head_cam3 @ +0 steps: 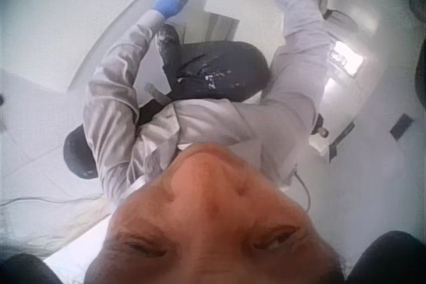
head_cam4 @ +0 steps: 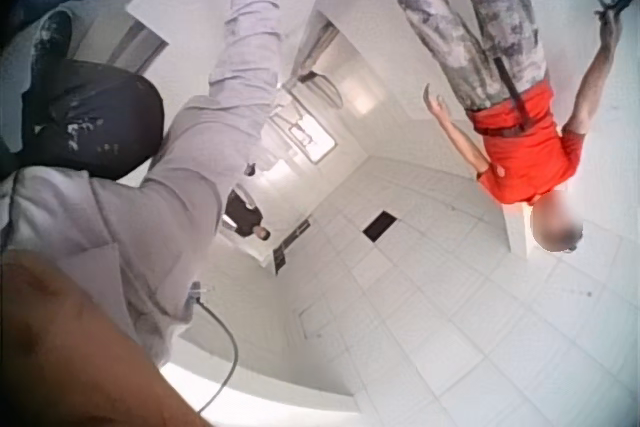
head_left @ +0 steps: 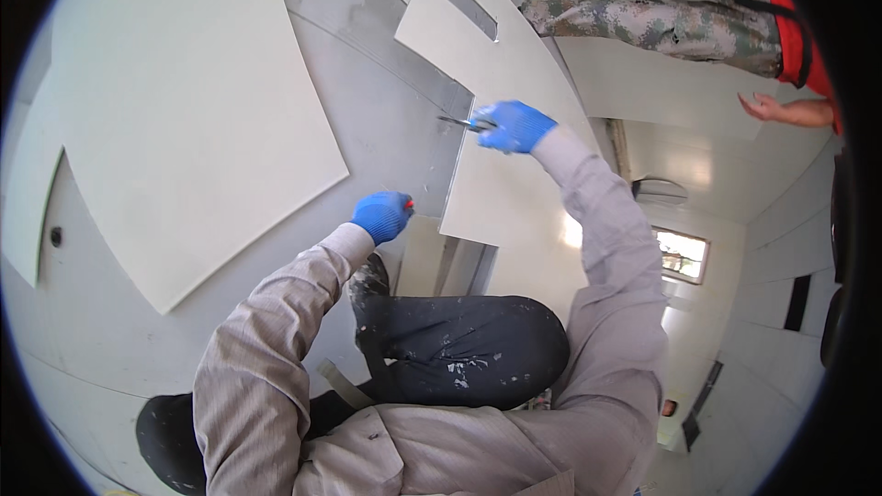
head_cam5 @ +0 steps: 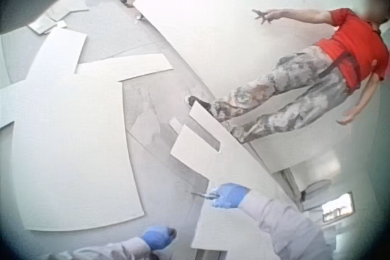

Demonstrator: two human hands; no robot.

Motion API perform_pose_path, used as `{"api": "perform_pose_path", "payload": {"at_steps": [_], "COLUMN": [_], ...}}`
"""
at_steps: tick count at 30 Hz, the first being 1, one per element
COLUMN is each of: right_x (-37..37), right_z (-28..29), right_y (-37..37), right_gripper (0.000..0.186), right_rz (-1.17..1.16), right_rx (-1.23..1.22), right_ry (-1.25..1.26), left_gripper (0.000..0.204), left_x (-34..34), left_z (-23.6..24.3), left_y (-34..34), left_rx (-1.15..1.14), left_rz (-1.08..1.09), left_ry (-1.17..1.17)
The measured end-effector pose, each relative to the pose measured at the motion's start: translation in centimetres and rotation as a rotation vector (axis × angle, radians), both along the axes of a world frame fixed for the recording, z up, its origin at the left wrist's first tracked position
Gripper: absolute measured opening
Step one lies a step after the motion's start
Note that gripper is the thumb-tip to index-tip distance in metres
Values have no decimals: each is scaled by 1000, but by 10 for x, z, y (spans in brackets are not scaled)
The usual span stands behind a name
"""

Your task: The person marks a large white board with a red marker, then uses an angle grinder to cut along the marked lines. After cutting, the person handles the cut pieces and places them aside.

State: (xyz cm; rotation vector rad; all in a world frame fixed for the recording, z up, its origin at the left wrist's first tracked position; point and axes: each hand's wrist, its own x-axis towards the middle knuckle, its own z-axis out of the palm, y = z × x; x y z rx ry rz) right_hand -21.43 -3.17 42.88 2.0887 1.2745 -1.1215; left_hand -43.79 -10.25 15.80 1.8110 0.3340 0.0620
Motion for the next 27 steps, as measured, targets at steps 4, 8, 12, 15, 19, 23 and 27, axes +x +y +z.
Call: {"api": "perform_pose_path", "payload": {"at_steps": [4, 8, 12, 15, 19, 23, 27], "right_x": [-5, -94, -174, -187, -230, -257, -279], "right_z": [42, 176, 172, 179, 214, 209, 267], "right_y": [-47, -144, -163, -183, -219, -251, -239], "right_gripper": [36, 38, 41, 39, 39, 38, 36], "right_rz": [-234, -449, -512, -447, -259, -245, -640], "right_rx": [173, 171, 199, 511, 717, 406, 79], "right_ry": [342, 478, 582, 392, 148, 140, 446], "left_gripper": [22, 27, 29, 21, 26, 37, 34], "left_x": [-67, -69, -176, -245, -386, -588, -658], "left_z": [-27, 53, 140, 186, 234, 290, 444], "left_y": [85, 71, 126, 146, 110, 13, -55], "left_rx": [239, -70, -575, -560, 17, -65, -410], "left_rz": [371, 368, 619, 769, 709, 546, 706], "left_ry": [149, 205, 440, 558, 965, 1314, 1276]}}
